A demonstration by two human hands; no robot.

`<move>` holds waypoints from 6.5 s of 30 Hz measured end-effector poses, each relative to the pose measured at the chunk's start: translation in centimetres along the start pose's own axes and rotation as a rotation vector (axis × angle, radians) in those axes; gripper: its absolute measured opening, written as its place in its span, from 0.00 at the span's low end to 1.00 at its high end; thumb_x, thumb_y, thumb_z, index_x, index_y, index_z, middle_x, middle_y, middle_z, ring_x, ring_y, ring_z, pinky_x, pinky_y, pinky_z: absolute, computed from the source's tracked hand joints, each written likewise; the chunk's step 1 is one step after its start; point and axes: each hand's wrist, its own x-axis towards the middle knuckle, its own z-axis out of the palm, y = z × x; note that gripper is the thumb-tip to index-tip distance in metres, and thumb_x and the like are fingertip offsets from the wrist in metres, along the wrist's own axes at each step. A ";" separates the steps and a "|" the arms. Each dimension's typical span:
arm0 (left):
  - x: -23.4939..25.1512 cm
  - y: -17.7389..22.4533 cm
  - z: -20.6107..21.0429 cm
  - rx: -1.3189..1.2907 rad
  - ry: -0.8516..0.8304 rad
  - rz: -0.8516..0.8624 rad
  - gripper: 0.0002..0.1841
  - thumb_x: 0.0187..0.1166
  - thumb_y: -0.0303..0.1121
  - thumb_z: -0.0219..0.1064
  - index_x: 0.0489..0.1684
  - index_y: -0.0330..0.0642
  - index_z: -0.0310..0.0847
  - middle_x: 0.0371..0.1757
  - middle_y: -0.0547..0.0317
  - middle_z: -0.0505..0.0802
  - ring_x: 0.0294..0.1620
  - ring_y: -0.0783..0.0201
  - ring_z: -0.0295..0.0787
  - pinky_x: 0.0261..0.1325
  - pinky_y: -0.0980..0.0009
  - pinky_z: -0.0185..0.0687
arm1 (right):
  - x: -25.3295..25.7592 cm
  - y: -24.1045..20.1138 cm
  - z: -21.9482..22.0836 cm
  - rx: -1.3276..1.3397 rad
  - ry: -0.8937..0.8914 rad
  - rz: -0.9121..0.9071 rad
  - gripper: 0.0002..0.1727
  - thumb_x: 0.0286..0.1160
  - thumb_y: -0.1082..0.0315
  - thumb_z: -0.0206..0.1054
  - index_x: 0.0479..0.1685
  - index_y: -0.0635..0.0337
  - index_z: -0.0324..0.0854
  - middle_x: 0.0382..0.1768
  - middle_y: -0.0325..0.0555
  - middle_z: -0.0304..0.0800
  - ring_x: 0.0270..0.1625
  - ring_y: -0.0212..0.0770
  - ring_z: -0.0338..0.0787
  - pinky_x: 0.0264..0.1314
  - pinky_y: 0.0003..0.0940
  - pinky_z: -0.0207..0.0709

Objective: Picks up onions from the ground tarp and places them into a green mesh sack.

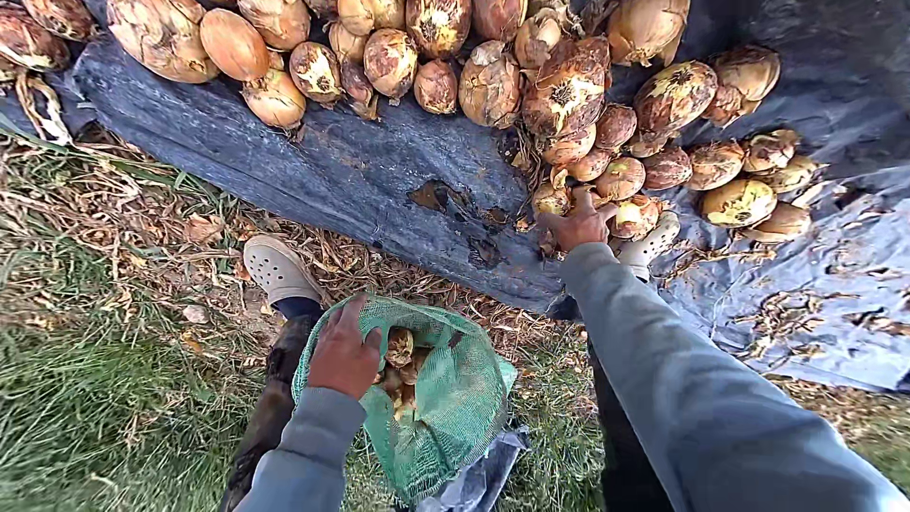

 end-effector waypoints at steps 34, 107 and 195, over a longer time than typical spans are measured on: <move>0.3 -0.5 0.4 -0.005 0.010 0.035 0.30 0.83 0.32 0.65 0.87 0.46 0.68 0.84 0.41 0.77 0.85 0.39 0.71 0.85 0.39 0.66 | -7.5 2.9 1.5 0.351 0.084 -0.216 0.46 0.56 0.64 0.84 0.82 0.54 0.68 0.71 0.74 0.74 0.64 0.70 0.85 0.59 0.67 0.82; 2.7 -1.6 -5.9 -0.194 -0.044 -0.091 0.31 0.83 0.38 0.62 0.90 0.55 0.65 0.86 0.50 0.76 0.87 0.44 0.69 0.84 0.36 0.63 | -10.9 -20.9 -1.0 0.186 -0.134 -0.690 0.29 0.69 0.47 0.70 0.73 0.39 0.78 0.47 0.56 0.92 0.46 0.58 0.93 0.45 0.65 0.84; -9.0 11.7 3.0 0.418 -0.496 0.028 0.36 0.81 0.34 0.68 0.92 0.56 0.62 0.84 0.51 0.80 0.86 0.48 0.72 0.88 0.42 0.62 | -12.6 15.9 -15.1 -0.610 -1.022 -0.487 0.48 0.69 0.63 0.79 0.91 0.61 0.58 0.79 0.72 0.73 0.81 0.71 0.74 0.80 0.72 0.64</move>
